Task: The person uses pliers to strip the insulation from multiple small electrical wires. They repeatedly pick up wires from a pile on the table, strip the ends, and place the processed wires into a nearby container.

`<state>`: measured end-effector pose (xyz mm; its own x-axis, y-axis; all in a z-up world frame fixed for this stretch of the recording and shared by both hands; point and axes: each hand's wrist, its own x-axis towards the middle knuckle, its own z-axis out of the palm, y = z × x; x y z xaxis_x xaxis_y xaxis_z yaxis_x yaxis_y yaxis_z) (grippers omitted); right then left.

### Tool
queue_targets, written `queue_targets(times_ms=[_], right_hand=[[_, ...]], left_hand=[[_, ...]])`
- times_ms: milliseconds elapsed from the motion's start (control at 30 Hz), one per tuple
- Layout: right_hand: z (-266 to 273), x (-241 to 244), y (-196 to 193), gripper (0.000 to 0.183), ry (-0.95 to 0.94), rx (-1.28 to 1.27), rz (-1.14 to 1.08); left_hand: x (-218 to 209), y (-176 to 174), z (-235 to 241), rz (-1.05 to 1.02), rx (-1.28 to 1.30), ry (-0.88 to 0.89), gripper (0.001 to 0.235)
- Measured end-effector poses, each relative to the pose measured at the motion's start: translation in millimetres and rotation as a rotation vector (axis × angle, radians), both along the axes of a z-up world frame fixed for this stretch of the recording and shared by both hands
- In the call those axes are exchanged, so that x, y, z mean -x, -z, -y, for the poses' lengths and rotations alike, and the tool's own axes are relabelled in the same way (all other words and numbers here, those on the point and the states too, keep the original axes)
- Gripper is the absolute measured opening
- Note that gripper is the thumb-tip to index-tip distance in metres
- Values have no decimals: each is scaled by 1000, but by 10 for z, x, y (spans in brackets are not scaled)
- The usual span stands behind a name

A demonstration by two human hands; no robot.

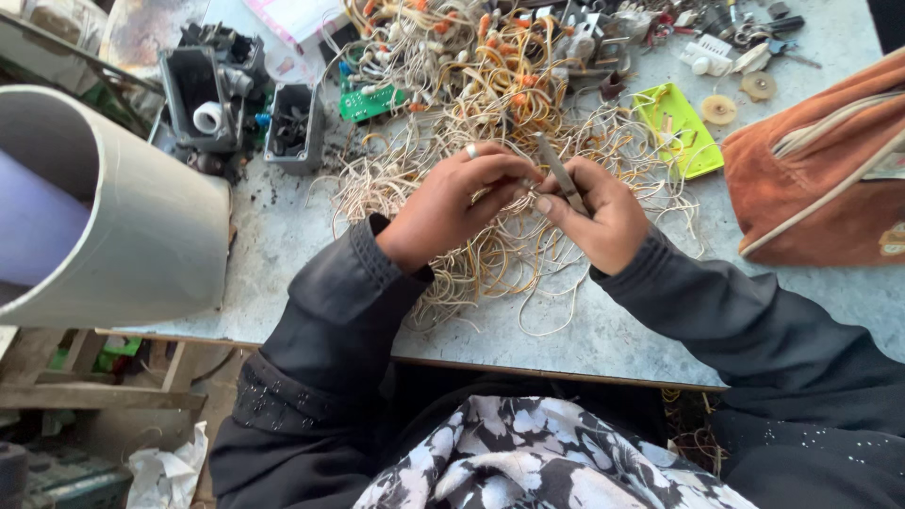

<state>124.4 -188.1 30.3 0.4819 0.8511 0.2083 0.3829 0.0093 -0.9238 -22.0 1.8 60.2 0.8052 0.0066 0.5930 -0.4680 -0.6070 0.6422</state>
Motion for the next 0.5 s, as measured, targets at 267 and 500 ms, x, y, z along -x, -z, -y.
queue_targets(times_ms=[267, 500], right_hand=[[-120, -68, 7, 16, 69, -5, 273], [-9, 43, 104, 16, -83, 57, 470]], left_hand=[[-78, 512, -20, -173, 300, -46, 20], [-160, 289, -298, 132, 616, -34, 27]])
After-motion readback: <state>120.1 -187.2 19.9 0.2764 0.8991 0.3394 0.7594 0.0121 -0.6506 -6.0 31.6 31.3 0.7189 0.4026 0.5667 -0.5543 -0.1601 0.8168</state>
